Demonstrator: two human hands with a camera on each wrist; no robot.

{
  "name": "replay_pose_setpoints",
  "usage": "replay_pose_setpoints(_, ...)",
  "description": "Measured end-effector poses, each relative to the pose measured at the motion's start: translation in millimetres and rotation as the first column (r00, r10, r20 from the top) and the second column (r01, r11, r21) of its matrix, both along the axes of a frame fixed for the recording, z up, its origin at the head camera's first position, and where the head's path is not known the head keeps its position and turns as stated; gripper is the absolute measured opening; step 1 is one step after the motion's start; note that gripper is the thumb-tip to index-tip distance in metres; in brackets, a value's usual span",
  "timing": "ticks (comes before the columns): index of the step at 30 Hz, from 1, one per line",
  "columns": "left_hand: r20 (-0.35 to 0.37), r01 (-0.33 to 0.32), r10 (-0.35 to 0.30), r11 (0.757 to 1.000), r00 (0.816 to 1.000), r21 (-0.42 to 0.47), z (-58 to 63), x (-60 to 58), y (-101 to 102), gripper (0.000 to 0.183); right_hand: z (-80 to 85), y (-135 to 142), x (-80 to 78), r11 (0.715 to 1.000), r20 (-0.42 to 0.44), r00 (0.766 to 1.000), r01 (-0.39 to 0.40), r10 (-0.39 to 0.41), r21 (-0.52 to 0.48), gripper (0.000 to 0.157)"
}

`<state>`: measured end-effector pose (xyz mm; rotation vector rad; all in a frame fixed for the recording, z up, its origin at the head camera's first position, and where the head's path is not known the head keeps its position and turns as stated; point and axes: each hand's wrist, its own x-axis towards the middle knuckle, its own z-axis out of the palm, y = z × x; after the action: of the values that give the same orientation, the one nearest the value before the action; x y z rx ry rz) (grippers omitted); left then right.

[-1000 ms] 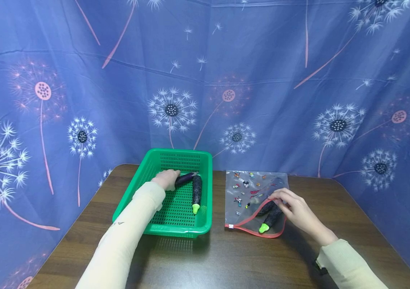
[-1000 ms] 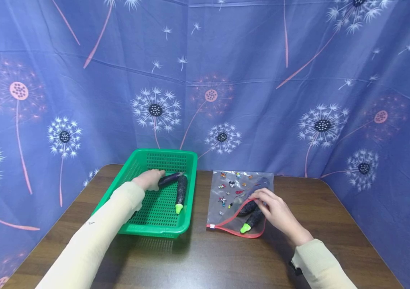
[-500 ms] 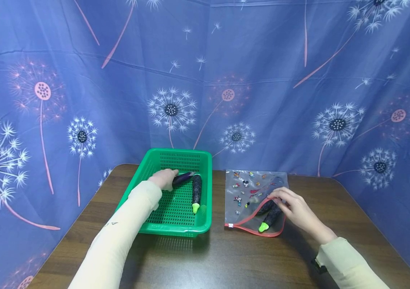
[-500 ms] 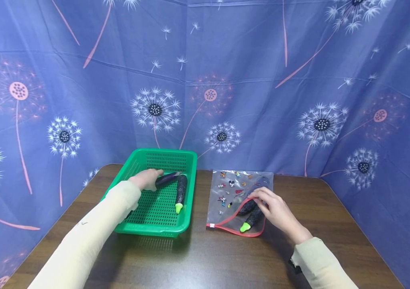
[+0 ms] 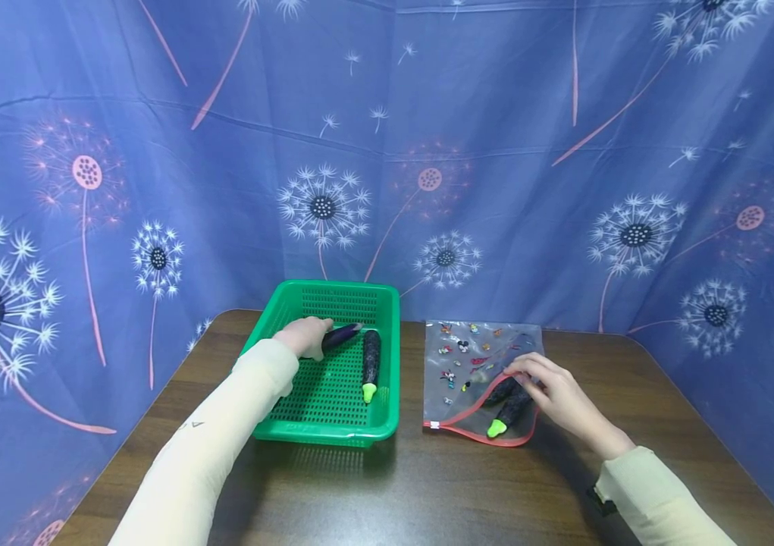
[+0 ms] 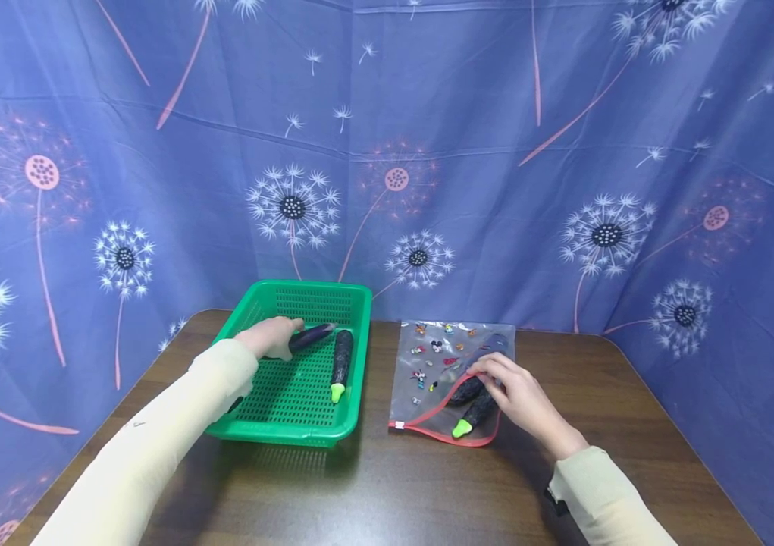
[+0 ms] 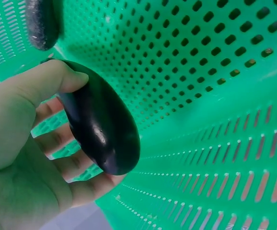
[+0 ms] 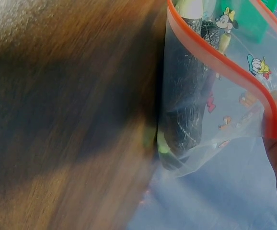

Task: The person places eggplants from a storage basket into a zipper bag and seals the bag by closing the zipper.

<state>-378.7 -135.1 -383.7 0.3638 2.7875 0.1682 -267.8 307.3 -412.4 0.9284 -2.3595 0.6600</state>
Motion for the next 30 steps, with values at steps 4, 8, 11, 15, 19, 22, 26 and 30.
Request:
replay_pose_setpoints(4,-0.026,0.013,-0.013,1.000,1.000,-0.029,7.5,5.9,0,0.074,0.5,-1,0.0,1.000,-0.019,1.000,-0.006,0.006,0.001,0.033)
replay_pose_setpoints(8,-0.040,0.011,-0.012,0.999,0.999,-0.031,14.9,11.4,1,0.072,0.5,-2,-0.3,1.000,-0.037,0.999,-0.014,0.014,-0.001,0.034)
replay_pose_setpoints(11,-0.043,0.011,-0.012,0.999,0.999,-0.033,19.1,14.1,1,0.070,0.1,-3,-0.8,1.000,-0.050,0.999,-0.017,0.017,-0.001,0.035)
replay_pose_setpoints(15,-0.034,0.006,-0.007,1.000,0.999,-0.028,26.8,18.7,1,0.070,-0.4,-2,-1.4,1.000,-0.066,0.998,-0.020,0.020,0.004,0.036)
replay_pose_setpoints(19,-0.039,0.002,-0.003,1.000,0.999,-0.012,34.6,22.8,1,0.069,0.0,-2,-1.4,1.000,-0.059,0.998,-0.021,0.022,0.005,0.033)
replay_pose_setpoints(22,-0.066,0.004,-0.005,1.000,0.998,-0.017,38.3,24.5,1,0.068,0.0,-2,-1.2,1.000,-0.059,0.998,-0.015,0.015,0.005,0.032)
replay_pose_setpoints(26,-0.093,-0.003,0.000,1.000,0.996,-0.025,44.4,28.0,3,0.066,-0.7,-2,-1.1,1.000,-0.066,0.998,-0.010,0.010,0.002,0.035)
replay_pose_setpoints(30,-0.124,-0.015,0.013,1.000,0.992,-0.015,49.8,31.7,4,0.066,-0.7,-3,-1.7,1.000,-0.064,0.998,-0.010,0.010,0.001,0.035)
